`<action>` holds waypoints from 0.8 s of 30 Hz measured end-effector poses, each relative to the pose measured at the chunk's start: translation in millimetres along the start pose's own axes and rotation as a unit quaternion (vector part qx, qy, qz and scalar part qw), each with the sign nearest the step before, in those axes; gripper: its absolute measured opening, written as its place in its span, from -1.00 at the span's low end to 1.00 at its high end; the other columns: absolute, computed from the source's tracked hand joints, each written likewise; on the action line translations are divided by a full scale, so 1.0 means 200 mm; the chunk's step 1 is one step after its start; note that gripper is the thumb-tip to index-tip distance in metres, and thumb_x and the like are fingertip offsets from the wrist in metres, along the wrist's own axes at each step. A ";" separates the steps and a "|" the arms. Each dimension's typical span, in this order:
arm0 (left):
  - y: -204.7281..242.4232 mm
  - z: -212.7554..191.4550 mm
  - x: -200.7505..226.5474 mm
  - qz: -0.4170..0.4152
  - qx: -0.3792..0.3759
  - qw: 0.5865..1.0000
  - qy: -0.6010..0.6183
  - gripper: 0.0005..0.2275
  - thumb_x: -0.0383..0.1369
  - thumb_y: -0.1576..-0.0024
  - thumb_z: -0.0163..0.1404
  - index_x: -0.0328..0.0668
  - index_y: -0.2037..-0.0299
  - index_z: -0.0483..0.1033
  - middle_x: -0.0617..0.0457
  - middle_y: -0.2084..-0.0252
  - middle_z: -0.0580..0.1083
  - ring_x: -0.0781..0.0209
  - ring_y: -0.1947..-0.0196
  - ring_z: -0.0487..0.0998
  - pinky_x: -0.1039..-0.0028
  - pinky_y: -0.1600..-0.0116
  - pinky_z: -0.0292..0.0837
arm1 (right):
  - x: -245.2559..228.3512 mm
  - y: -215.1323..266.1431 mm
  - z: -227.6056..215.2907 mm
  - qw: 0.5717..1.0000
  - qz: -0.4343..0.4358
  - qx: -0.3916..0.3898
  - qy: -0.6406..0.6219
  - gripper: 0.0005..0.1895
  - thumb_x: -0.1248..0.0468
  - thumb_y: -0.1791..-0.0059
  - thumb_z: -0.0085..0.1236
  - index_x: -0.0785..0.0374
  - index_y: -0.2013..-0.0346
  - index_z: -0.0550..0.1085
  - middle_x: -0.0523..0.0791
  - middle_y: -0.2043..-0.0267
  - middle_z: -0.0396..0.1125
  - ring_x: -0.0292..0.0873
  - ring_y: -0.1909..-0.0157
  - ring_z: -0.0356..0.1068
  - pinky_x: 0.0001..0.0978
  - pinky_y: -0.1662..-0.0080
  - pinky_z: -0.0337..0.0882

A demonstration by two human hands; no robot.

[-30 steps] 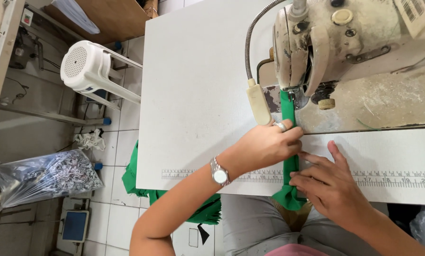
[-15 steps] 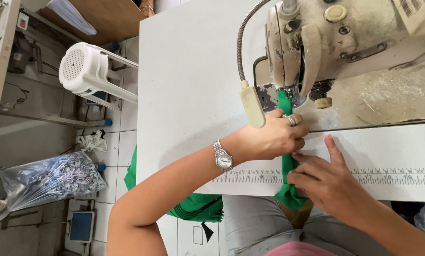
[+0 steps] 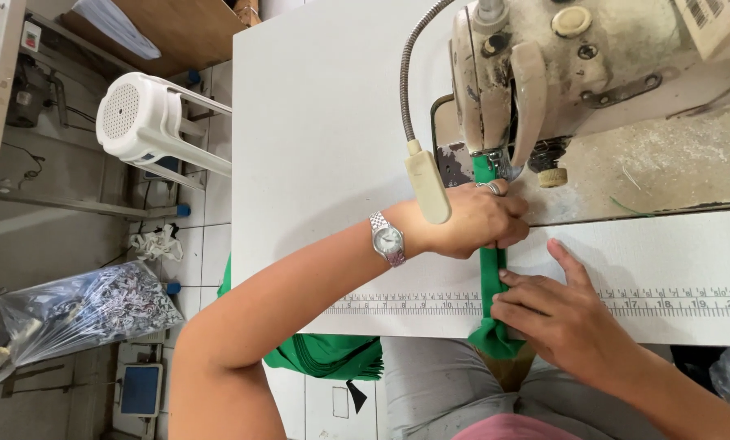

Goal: Folding and aligning green fabric strips on an industrial sewing machine table in preparation for stitching.

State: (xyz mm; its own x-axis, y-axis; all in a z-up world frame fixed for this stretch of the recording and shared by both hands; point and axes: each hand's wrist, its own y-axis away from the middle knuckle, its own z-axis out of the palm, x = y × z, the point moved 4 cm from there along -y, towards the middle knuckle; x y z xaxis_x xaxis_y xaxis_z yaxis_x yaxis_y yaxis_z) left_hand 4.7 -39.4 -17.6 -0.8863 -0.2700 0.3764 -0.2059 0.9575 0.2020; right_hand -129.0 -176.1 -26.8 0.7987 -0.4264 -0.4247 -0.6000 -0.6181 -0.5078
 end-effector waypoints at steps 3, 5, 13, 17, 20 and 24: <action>-0.02 0.02 -0.04 0.003 -0.004 0.998 0.055 -0.76 -0.66 0.12 -0.04 0.04 0.51 0.36 0.18 0.27 0.35 0.00 0.19 0.36 0.30 0.13 0.32 | 0.00 0.00 -0.01 1.000 0.000 -0.003 -0.012 -0.83 0.33 0.06 0.18 0.05 0.18 0.53 -0.21 0.15 0.44 -0.07 -0.10 0.47 0.50 -0.39 -0.05; -0.03 0.02 -0.04 0.006 0.000 0.998 0.066 -0.77 -0.64 0.09 -0.02 0.05 0.50 0.36 0.19 0.27 0.36 0.03 0.18 0.36 0.32 0.11 0.33 | 0.00 0.01 0.00 1.000 -0.002 0.006 -0.017 -0.84 0.34 0.04 0.16 0.07 0.18 0.54 -0.20 0.14 0.45 -0.04 -0.10 0.47 0.51 -0.39 -0.06; -0.04 0.04 -0.06 0.001 0.025 0.995 0.095 -0.81 -0.56 -0.01 0.07 0.00 0.37 0.35 0.10 0.18 0.40 -0.04 0.01 0.41 0.13 0.31 0.38 | -0.08 -0.02 -0.07 0.996 -0.074 0.045 0.014 -0.90 0.41 -0.04 0.07 0.25 0.19 0.52 -0.11 0.10 0.44 -0.06 0.02 0.43 0.27 -0.31 0.23; -0.05 0.05 -0.07 0.055 0.075 0.983 0.158 -0.79 -0.62 0.09 0.03 -0.02 0.51 0.34 0.17 0.37 0.35 0.14 0.32 0.40 0.38 0.18 0.31 | -0.11 -0.04 -0.11 0.993 -0.096 0.060 0.032 -0.89 0.38 -0.07 0.03 0.28 0.22 0.53 -0.08 0.10 0.45 -0.05 -0.02 0.49 0.18 -0.22 0.34; -0.07 0.06 -0.10 0.053 0.064 0.981 0.178 -0.80 -0.62 0.09 0.01 0.00 0.55 0.38 0.20 0.41 0.37 0.23 0.38 0.41 0.43 0.20 0.32 | -0.12 -0.05 -0.13 0.993 -0.091 0.067 0.037 -0.89 0.39 -0.06 0.05 0.28 0.21 0.54 -0.06 0.11 0.44 -0.05 0.01 0.51 0.10 -0.19 0.39; -0.09 0.07 -0.11 0.054 0.061 0.983 0.163 -0.81 -0.58 0.11 0.02 0.05 0.54 0.39 0.22 0.37 0.34 0.21 0.33 0.39 0.36 0.26 0.31 | -0.10 -0.02 -0.10 0.994 -0.072 0.071 0.040 -0.91 0.37 -0.02 0.17 0.23 0.18 0.56 -0.08 0.10 0.45 -0.09 0.12 0.51 -0.02 -0.05 0.46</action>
State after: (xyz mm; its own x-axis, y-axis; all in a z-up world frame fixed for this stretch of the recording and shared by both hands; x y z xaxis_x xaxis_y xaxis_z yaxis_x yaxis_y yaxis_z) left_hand 22.0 -48.1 -43.1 -0.7304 -0.1646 0.6629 -0.1832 0.9822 0.0420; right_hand -141.3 -178.5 -2.6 0.8744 -0.3951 -0.2818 -0.4753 -0.5799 -0.6617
